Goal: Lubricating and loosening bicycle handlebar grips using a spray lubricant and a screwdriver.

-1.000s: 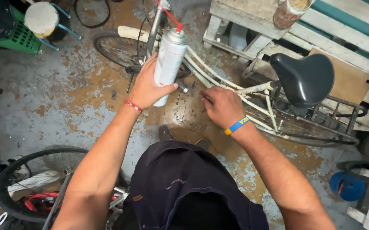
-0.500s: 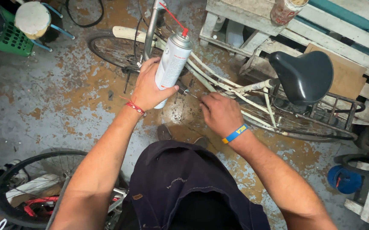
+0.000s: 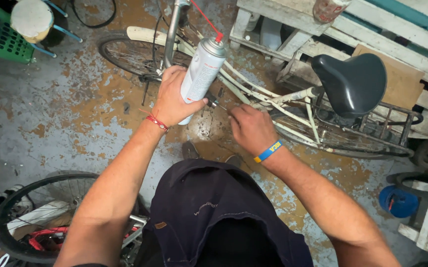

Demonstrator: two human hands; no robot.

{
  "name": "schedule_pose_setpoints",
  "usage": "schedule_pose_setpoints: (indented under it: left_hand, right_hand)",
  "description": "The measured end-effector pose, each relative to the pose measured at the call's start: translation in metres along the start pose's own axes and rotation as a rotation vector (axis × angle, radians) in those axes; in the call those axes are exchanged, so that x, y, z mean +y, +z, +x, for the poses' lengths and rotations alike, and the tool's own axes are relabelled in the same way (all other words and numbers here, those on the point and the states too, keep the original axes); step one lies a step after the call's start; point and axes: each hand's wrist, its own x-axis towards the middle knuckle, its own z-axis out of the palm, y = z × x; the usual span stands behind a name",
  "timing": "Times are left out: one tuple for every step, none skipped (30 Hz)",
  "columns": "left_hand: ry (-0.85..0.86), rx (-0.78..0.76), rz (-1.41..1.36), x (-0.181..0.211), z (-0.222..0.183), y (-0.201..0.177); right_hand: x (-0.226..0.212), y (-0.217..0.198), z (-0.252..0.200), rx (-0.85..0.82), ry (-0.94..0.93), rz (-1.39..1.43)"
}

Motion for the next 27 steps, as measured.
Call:
schedule_pose_setpoints:
  left_hand:
    - [0.004, 0.006, 0.005, -0.001, 0.001, 0.0]
    - [0.005, 0.002, 0.003, 0.0, 0.002, 0.001]
    - [-0.002, 0.001, 0.003, 0.002, 0.002, 0.001]
    - [-0.01, 0.0, 0.003, 0.004, 0.002, 0.001]
    - [-0.01, -0.001, 0.006, 0.003, 0.003, 0.001]
    - [-0.009, -0.007, 0.004, 0.002, 0.004, 0.001]
    - [-0.008, -0.016, 0.001, 0.002, 0.003, 0.001]
    - [-0.008, -0.02, 0.003, 0.004, 0.003, -0.001]
    - [0.004, -0.017, -0.001, 0.007, 0.003, -0.002]
    - [0.016, -0.013, -0.005, 0.01, 0.003, -0.002]
    - [0.025, -0.008, -0.005, 0.009, 0.004, -0.001]
    - [0.015, -0.013, -0.004, 0.007, 0.005, -0.001]
    - [-0.006, -0.022, 0.0, 0.005, -0.002, -0.002]
    - [-0.009, -0.021, 0.005, 0.005, 0.003, -0.003]
    - [-0.006, -0.015, -0.002, 0.006, 0.003, -0.002]
    - [-0.002, -0.008, -0.009, 0.007, 0.002, -0.002]
    - [0.002, -0.006, -0.009, 0.008, 0.003, -0.002]
    - [-0.005, -0.009, -0.009, 0.009, 0.003, -0.003]
    - [-0.015, -0.013, -0.009, 0.012, 0.002, -0.003]
    - [-0.016, -0.013, -0.01, 0.012, 0.003, -0.002]
    - [-0.01, -0.009, -0.009, 0.011, 0.003, -0.002]
    - [-0.004, -0.005, -0.008, 0.011, 0.004, -0.003]
    - [-0.001, -0.006, -0.01, 0.01, 0.004, -0.002]
    - [0.001, -0.005, -0.011, 0.01, 0.005, -0.002]
    - [-0.001, -0.002, -0.01, 0.01, 0.004, -0.003]
    - [-0.002, -0.003, -0.01, 0.009, 0.004, -0.001]
    - [-0.002, 0.006, -0.008, 0.008, 0.003, -0.001]
  right_hand:
    - [0.003, 0.004, -0.001, 0.033, 0.005, 0.076]
    - [0.005, 0.011, -0.004, 0.033, 0.009, 0.076]
    - [0.006, 0.017, -0.007, 0.074, 0.022, 0.177]
    - [0.007, 0.023, -0.01, 0.115, 0.035, 0.277]
    - [0.007, 0.025, -0.009, 0.116, 0.036, 0.28]
    - [0.007, 0.027, -0.009, 0.15, 0.019, 0.285]
    - [0.007, 0.029, -0.01, 0.184, 0.005, 0.29]
    - [0.004, 0.033, -0.009, 0.185, 0.008, 0.292]
    - [0.003, 0.035, -0.01, 0.231, -0.021, 0.31]
    - [0.001, 0.038, -0.011, 0.277, -0.049, 0.328]
    - [0.003, 0.041, -0.009, 0.284, -0.054, 0.324]
    - [0.006, 0.045, -0.007, 0.314, -0.064, 0.356]
    - [0.004, 0.051, -0.01, 0.335, -0.071, 0.399]
    - [0.006, 0.052, -0.005, 0.334, -0.073, 0.404]
    - [0.005, 0.054, -0.004, 0.346, -0.063, 0.431]
    - [0.005, 0.055, -0.004, 0.358, -0.053, 0.459]
    - [0.007, 0.057, -0.001, 0.361, -0.055, 0.457]
    - [0.009, 0.059, 0.002, 0.38, -0.042, 0.47]
    - [0.01, 0.06, 0.003, 0.395, -0.027, 0.484]
    - [0.008, 0.055, 0.007, 0.395, -0.027, 0.484]
    - [0.005, 0.05, 0.011, 0.397, -0.025, 0.497]
    - [0.001, 0.045, 0.015, 0.398, -0.023, 0.509]
    - [-0.002, 0.046, 0.014, 0.401, -0.021, 0.507]
    - [-0.005, 0.047, 0.014, 0.398, -0.007, 0.517]
    - [-0.008, 0.049, 0.013, 0.394, 0.006, 0.53]
    - [-0.008, 0.051, 0.014, 0.394, 0.007, 0.531]
    - [-0.008, 0.054, 0.015, 0.407, 0.012, 0.539]
